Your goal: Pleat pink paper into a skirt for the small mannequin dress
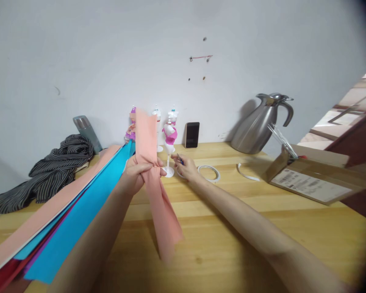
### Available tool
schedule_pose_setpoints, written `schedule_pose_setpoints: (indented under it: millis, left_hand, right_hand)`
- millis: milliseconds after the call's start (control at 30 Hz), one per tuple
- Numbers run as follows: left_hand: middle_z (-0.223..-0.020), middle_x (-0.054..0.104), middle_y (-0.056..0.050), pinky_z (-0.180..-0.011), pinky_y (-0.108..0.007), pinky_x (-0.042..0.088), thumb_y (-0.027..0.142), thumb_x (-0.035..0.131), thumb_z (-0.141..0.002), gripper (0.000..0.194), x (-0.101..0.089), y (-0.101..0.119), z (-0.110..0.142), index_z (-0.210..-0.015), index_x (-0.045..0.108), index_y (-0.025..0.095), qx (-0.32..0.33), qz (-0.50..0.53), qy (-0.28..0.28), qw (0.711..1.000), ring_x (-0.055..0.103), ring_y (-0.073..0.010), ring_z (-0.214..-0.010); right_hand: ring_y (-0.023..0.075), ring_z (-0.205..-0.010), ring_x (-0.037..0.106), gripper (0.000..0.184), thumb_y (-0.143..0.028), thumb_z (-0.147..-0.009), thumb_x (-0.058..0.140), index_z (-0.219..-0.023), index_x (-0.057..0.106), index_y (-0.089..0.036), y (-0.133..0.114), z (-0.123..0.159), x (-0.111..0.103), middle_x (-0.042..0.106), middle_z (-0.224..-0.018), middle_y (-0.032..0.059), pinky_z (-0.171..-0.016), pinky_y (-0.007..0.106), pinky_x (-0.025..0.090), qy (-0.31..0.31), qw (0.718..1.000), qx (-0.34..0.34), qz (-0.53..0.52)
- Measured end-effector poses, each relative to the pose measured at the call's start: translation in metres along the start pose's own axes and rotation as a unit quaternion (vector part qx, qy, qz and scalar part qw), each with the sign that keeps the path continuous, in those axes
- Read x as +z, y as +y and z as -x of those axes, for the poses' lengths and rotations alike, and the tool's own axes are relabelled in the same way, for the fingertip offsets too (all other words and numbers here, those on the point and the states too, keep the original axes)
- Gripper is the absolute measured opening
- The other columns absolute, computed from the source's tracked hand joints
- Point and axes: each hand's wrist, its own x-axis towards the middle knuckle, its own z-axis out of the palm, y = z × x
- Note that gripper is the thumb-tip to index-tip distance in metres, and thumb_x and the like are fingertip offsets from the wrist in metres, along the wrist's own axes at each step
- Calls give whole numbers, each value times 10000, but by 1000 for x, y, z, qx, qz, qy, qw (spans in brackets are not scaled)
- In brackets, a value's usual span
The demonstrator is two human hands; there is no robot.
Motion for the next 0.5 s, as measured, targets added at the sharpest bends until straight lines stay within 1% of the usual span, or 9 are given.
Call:
schedule_pose_setpoints:
  millis: [67, 133, 167, 200, 267, 367, 433, 500]
  left_hand:
    - [-636, 699, -93, -546, -281, 537, 147, 648, -639, 149, 7, 5, 4, -745, 729, 81, 6, -18, 6, 1000, 672, -213, -564]
    - [-686, 715, -92, -548, -296, 546, 144, 664, -634, 140, 16, 11, 10, -741, 738, 93, 22, -38, 11, 999, 683, -230, -591]
    - [-719, 723, -98, -534, -306, 547, 149, 677, -633, 130, 20, 14, 14, -733, 741, 98, 27, -50, 2, 998, 689, -248, -608]
    - [-743, 729, -103, -536, -316, 550, 155, 687, -641, 111, 24, 17, 17, -721, 742, 101, 35, -62, -4, 997, 692, -258, -620]
    - [-760, 736, -112, -583, -339, 563, 159, 690, -686, 117, 31, 22, 23, -762, 755, 99, 34, -102, -10, 994, 700, -271, -659]
    - [-702, 732, -114, -610, -326, 562, 163, 671, -735, 135, 40, 29, 25, -804, 763, 93, 3, -138, -19, 990, 696, -257, -658]
    - [-689, 729, -105, -557, -293, 545, 142, 662, -728, 128, 47, 33, 21, -801, 759, 99, -33, -147, -39, 988, 684, -236, -616]
    - [-692, 727, -83, -491, -259, 513, 94, 644, -698, 153, 55, 39, 15, -805, 751, 118, -71, -166, -70, 981, 674, -220, -578]
  right_hand:
    - [134, -563, 546, 327, -425, -850, 512, -945, 662, -150, -15, 13, -8, 665, -777, 53, -530, 261, 418, 35, 999, 2, -9]
    - [112, -500, 511, 351, -459, -859, 500, -939, 659, -156, -34, 28, -15, 687, -849, 71, -479, 260, 407, 45, 999, 3, -25]
    - [101, -474, 483, 345, -465, -854, 515, -928, 663, -162, -45, 36, -18, 692, -840, 64, -463, 258, 403, 45, 998, 0, -37]
    - [95, -460, 464, 322, -454, -840, 552, -905, 674, -164, -57, 44, -20, 693, -802, 57, -452, 257, 395, 30, 997, -6, -71]
    - [85, -440, 435, 279, -427, -822, 602, -877, 706, -174, -81, 59, -25, 699, -745, 45, -431, 249, 367, 7, 992, -25, -120]
    - [63, -394, 368, 248, -403, -804, 642, -905, 735, -198, -110, 75, -30, 710, -739, 41, -379, 239, 284, 7, 982, -28, -188]
    - [53, -380, 330, 261, -403, -781, 669, -943, 741, -211, -123, 81, -35, 717, -767, 47, -364, 243, 254, 15, 974, -27, -224]
    - [45, -371, 299, 314, -425, -743, 704, -970, 737, -211, -132, 82, -41, 716, -794, 56, -355, 248, 219, 20, 967, -19, -252]
